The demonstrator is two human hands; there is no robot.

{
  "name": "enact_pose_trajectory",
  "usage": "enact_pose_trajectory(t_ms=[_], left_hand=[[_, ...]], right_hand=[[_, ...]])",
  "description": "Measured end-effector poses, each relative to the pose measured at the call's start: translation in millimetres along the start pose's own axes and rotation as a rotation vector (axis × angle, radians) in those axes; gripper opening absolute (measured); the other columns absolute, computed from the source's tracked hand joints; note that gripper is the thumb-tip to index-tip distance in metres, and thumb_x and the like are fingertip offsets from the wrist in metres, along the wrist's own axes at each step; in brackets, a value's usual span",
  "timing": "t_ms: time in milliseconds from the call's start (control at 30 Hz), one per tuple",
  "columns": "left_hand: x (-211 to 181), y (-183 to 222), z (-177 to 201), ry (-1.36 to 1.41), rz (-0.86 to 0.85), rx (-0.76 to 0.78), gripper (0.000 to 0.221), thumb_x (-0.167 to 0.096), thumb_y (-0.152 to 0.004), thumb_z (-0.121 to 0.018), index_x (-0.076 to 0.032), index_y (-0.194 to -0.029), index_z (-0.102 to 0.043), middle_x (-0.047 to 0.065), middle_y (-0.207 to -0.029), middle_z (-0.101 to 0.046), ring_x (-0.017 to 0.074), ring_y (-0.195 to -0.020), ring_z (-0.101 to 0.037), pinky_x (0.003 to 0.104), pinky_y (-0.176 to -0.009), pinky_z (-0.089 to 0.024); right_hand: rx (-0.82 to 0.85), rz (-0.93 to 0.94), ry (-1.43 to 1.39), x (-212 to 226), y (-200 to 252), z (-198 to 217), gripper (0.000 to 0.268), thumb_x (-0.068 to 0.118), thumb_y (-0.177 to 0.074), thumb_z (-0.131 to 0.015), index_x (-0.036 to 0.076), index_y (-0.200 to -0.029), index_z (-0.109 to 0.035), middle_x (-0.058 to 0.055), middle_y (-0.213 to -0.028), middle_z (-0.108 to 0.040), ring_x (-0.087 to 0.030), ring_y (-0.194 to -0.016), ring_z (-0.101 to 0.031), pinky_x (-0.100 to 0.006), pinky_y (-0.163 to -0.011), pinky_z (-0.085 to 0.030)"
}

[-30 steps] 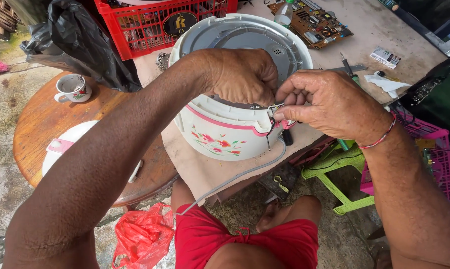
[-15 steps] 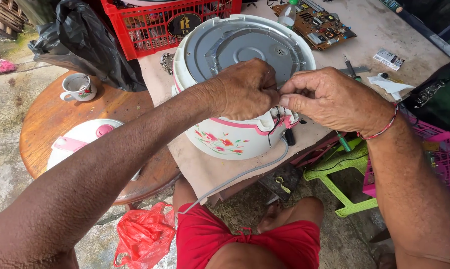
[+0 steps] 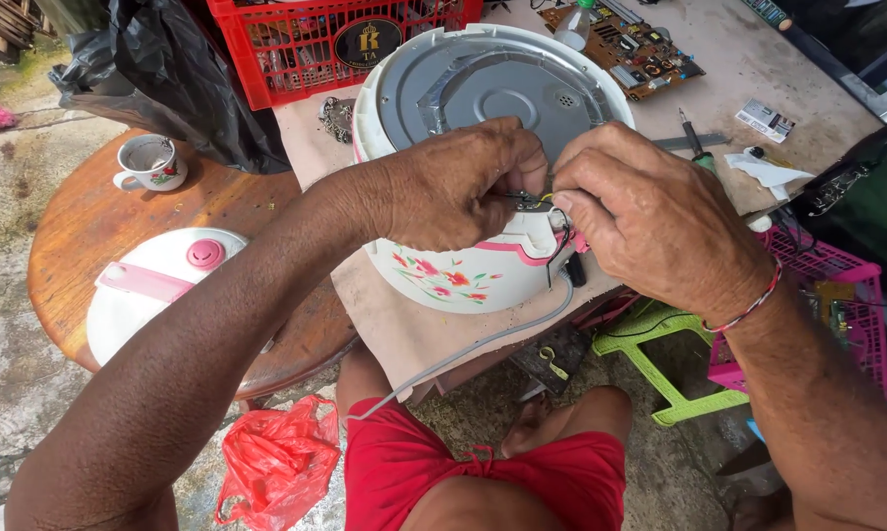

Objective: Disassembling and inspecting the internal components of a rice cooker for repair, including removing screws and checking wiring.

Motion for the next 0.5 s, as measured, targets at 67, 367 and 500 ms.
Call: enact_pose_trajectory(t_ms=[67, 367, 500], left_hand=[[-4.3, 4.4, -1.6, -0.016, -0.053, -0.022, 0.035, 0.004, -0.074, -0.053, -0.008, -0.107, -0.056, 0.010, -0.104, -0.055, 0.0268, -0.091, -0.057, 0.036, -0.081, -0.048], [-13.5, 11.0, 2.5, -0.069, -0.096, -0.148, 0.031, 0.003, -0.074, -0.057, -0.006, -0.103, -0.057, 0.012, -0.100, -0.056, 0.0296, -0.087, -0.058, 0.039, -0.078, -0.048], [-11.2, 9.9, 0.2, -0.106, -0.055, -0.148, 0.026, 0.000, -0.077, -0.054, -0.007, -0.102, -0.058, 0.012, -0.099, -0.055, 0.0317, -0.088, -0.057, 0.040, -0.079, -0.047]], right_hand=[[-0.025, 0.052, -0.020, 5.5, 4.4, -2.1, 0.008, 0.000, -0.097, -0.064, 0.003, -0.104, -0.065, -0.009, -0.108, -0.068, -0.028, -0.093, -0.067, -0.041, -0.081, -0.053], [-0.069, -0.036, -0.169, -16.3, 10.0, -13.0, 0.005, -0.002, -0.096, -0.062, 0.000, -0.100, -0.062, -0.004, -0.095, -0.073, -0.022, -0.075, -0.070, -0.037, -0.072, -0.053], [0.021, -0.221, -0.458, -27.5, 5.8, -22.5, 0.002, 0.002, -0.094, -0.061, 0.001, -0.096, -0.063, -0.005, -0.099, -0.075, -0.013, -0.057, -0.066, -0.026, -0.054, -0.051]])
Point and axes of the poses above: each hand's wrist, its own y-axis away from the middle knuckle, its own z-axis out of the back of the hand, x = y × z, the point moved 9 cm from there along -y, towards the middle knuckle
